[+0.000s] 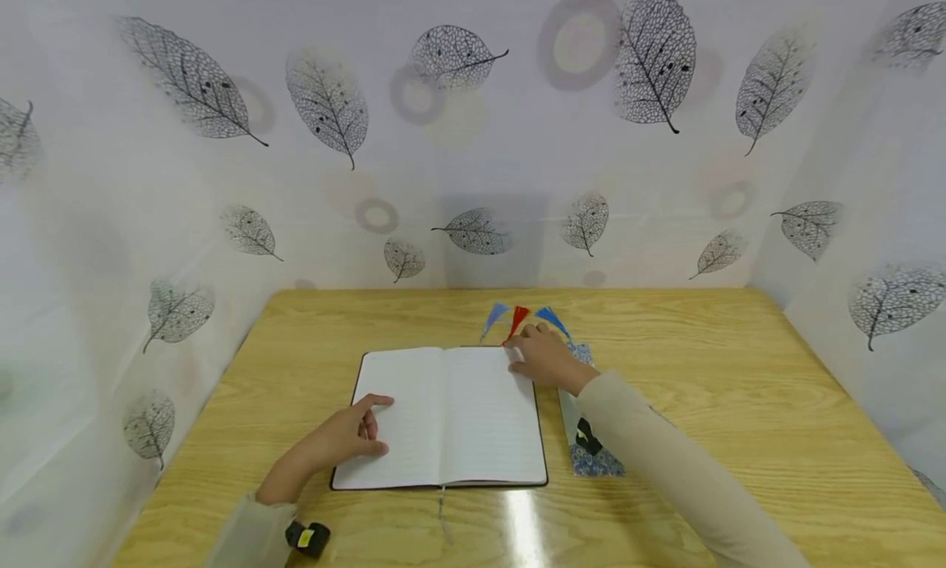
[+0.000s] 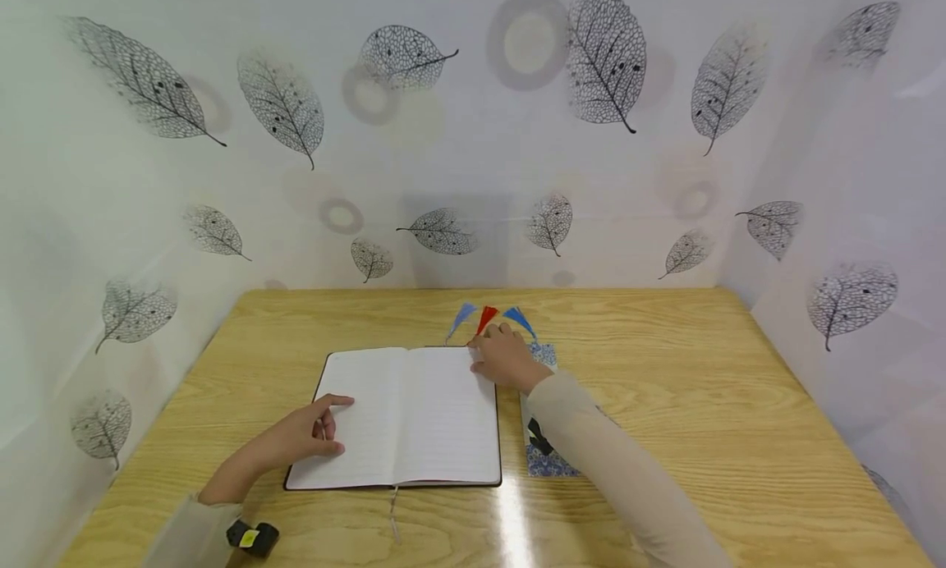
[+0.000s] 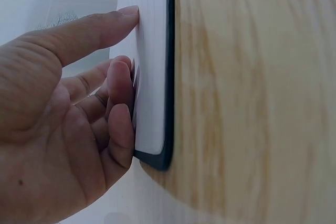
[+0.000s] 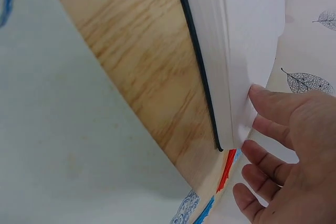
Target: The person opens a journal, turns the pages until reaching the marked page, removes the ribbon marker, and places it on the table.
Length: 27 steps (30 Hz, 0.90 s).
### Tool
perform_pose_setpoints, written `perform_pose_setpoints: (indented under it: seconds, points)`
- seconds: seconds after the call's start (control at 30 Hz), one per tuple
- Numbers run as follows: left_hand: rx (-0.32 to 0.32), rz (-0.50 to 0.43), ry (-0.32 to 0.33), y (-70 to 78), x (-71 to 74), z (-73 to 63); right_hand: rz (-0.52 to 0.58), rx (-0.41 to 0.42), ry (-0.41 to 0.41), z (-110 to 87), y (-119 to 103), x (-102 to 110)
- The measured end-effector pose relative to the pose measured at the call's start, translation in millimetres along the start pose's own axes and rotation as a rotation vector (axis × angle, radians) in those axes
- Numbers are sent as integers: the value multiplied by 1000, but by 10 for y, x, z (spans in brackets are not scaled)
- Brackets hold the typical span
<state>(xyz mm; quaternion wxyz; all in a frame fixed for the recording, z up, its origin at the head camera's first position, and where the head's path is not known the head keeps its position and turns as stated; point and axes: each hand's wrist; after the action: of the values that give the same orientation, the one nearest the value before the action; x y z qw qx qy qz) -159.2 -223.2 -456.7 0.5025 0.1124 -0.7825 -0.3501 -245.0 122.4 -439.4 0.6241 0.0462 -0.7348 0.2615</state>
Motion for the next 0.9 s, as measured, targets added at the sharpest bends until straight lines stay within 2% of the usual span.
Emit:
perform_pose_setpoints:
  seconds: [0.13,0.23,0.3,0.47,0.67,0.83,0.9]
  points:
    - [-5,-11,-3,-11,3,-7,-8,22,31,3,14,-9]
    - [-5,-23,-7,-19,1,-4,68,14,51,0,20,11]
    - [-2,-32,-11,-21,-3,-3,190,-19,39,-10,32,28]
    - [9,-35,-18,-21,-8,-24,572,-130,-54,-92,87,28]
    - [-8,-24,-33,-8,26,-78,945,-92,-131,-329,80,71]
    - [-15,-27,-51,-25,57,-105,1324,-97,-209,-470,-56,94]
    - [-13,-22,-57,-38,62,-115,1411,-100,-257,-494,-130,66]
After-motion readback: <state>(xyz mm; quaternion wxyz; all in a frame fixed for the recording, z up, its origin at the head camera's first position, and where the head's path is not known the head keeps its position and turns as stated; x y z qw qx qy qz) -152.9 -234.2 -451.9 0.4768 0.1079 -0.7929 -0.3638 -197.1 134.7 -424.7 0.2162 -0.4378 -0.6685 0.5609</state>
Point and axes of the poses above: each hand's wrist, its own z-axis towards the middle knuckle, its own x-axis out of the back of the hand, y = z × x, and after that the axes turned 7 degrees about z, right-handed
